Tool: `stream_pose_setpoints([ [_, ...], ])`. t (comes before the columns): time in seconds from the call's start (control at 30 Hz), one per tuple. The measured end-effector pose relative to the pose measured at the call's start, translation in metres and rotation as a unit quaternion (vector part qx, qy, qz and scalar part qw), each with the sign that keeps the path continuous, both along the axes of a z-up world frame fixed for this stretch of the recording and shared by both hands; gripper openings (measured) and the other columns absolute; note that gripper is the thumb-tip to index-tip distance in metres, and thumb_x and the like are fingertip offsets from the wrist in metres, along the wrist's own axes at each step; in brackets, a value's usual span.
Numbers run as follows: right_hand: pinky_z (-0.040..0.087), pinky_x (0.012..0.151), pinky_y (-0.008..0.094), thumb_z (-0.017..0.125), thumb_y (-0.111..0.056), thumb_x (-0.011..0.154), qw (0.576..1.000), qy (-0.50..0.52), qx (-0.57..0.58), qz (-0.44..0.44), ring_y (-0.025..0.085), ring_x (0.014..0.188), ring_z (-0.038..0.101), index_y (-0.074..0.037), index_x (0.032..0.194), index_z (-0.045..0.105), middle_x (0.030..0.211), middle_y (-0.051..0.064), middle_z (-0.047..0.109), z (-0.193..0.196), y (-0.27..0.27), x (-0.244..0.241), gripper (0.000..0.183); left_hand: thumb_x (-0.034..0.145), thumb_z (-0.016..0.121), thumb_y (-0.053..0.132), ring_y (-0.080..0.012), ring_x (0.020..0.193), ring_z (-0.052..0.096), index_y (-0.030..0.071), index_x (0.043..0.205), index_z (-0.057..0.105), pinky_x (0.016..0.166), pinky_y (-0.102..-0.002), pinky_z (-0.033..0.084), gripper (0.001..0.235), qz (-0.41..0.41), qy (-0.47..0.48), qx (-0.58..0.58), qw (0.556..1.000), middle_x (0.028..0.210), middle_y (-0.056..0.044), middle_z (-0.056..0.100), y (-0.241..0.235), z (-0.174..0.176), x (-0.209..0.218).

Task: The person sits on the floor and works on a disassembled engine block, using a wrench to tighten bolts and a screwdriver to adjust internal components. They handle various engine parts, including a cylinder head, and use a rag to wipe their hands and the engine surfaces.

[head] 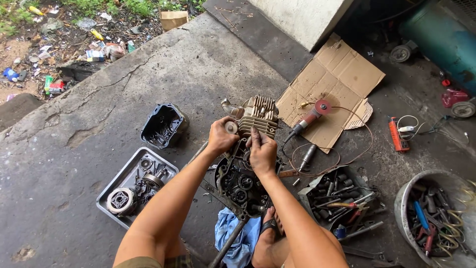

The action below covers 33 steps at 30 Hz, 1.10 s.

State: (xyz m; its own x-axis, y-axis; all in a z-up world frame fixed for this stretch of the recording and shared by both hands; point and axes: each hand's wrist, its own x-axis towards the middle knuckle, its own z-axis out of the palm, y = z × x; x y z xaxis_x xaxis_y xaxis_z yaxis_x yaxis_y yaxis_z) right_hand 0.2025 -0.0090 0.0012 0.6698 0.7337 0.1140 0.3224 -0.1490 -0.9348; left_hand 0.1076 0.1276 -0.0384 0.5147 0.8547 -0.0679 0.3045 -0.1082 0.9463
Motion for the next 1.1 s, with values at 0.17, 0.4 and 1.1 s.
stream_pose_setpoints([
  [0.17,0.025,0.037,0.026,0.057,-0.041,0.106,0.966,0.231,0.092,-0.074,0.007,0.039,0.038,-0.009,0.064,0.056,0.048,-0.004,0.044,0.011,-0.006,-0.003,0.052,0.061,0.078,0.007,-0.0284,0.088,0.074,0.013,0.101,0.075,0.08,-0.04,0.057,0.04,-0.004,0.133,0.053,0.99,0.093,-0.012,0.077,-0.007,0.049,0.002],
  [0.4,0.025,0.038,0.028,0.056,-0.044,0.105,0.908,0.362,0.18,-0.106,0.009,0.036,0.032,-0.009,0.067,0.053,0.046,-0.003,0.039,0.017,-0.009,-0.02,0.052,0.068,0.072,0.007,-0.0373,0.093,0.07,0.013,0.101,0.074,0.088,-0.045,0.052,0.033,-0.062,0.181,0.158,0.969,0.095,-0.015,0.076,0.002,0.095,-0.006],
  [1.1,0.042,0.055,0.036,0.049,-0.056,0.104,0.834,0.509,0.121,-0.176,0.016,0.045,0.034,-0.009,0.077,0.054,0.052,-0.001,0.031,-0.056,-0.043,0.042,0.055,0.065,0.073,0.008,-0.0297,0.096,0.068,0.007,0.091,0.065,0.087,-0.045,0.045,0.028,-0.136,0.235,0.353,0.895,0.087,-0.011,0.072,-0.029,0.087,0.035],
])
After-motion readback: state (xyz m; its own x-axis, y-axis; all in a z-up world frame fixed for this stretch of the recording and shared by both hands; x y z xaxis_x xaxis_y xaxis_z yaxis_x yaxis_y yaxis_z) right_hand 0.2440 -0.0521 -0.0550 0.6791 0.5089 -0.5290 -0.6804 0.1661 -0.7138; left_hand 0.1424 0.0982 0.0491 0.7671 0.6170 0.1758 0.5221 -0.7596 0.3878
